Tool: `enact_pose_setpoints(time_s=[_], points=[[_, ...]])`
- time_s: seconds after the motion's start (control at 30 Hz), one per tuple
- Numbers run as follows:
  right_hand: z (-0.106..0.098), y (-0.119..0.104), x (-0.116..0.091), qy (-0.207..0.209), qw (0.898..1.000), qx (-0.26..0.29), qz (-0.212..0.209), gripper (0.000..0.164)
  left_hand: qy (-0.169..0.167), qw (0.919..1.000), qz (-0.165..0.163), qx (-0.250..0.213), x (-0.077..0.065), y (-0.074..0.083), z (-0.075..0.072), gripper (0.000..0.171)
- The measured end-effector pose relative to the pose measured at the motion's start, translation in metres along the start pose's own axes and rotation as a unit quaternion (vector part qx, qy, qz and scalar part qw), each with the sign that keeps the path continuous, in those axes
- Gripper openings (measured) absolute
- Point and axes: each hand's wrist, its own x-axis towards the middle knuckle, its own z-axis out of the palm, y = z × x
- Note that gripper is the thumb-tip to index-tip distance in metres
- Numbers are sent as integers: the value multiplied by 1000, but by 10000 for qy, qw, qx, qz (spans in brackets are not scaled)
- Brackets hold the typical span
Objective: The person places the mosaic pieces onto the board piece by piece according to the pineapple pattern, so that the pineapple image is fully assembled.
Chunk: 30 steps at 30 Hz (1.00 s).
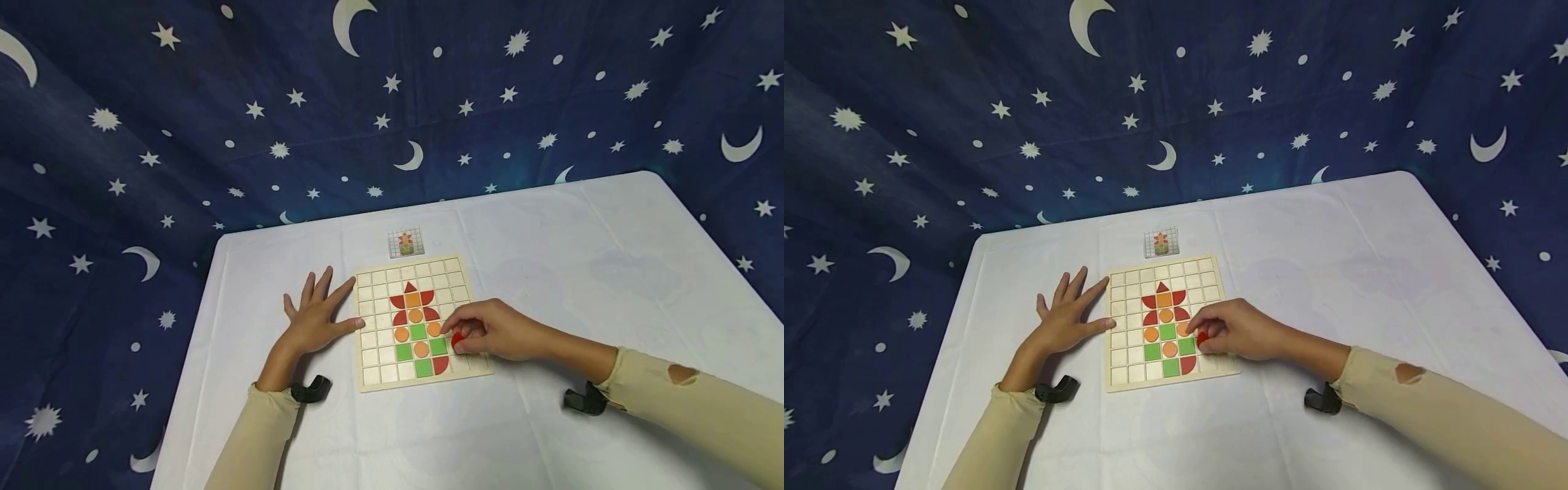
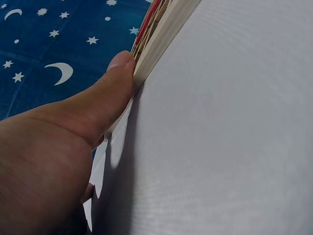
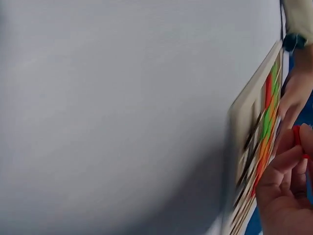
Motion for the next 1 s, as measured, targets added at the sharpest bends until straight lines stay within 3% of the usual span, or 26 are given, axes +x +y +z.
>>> enact_pose_setpoints(time_s=[0.1, 0.23, 0.67, 1.0], points=[[14, -11, 14, -126, 9997, 192, -47, 32, -2, 10000, -1, -9, 1, 0, 0, 90], [30, -20, 27, -204, 9991, 244, -270, 24, -6, 10000, 11, 1, 1, 0, 1, 90], [59, -31, 44, -126, 9973, -283, -670, 16, -34, 10000, -40, 77, 3, 0, 1, 90], [70, -34, 48, 69, 9838, -1272, -1259, 14, -66, 10000, -37, 55, 1, -1, 0, 91]])
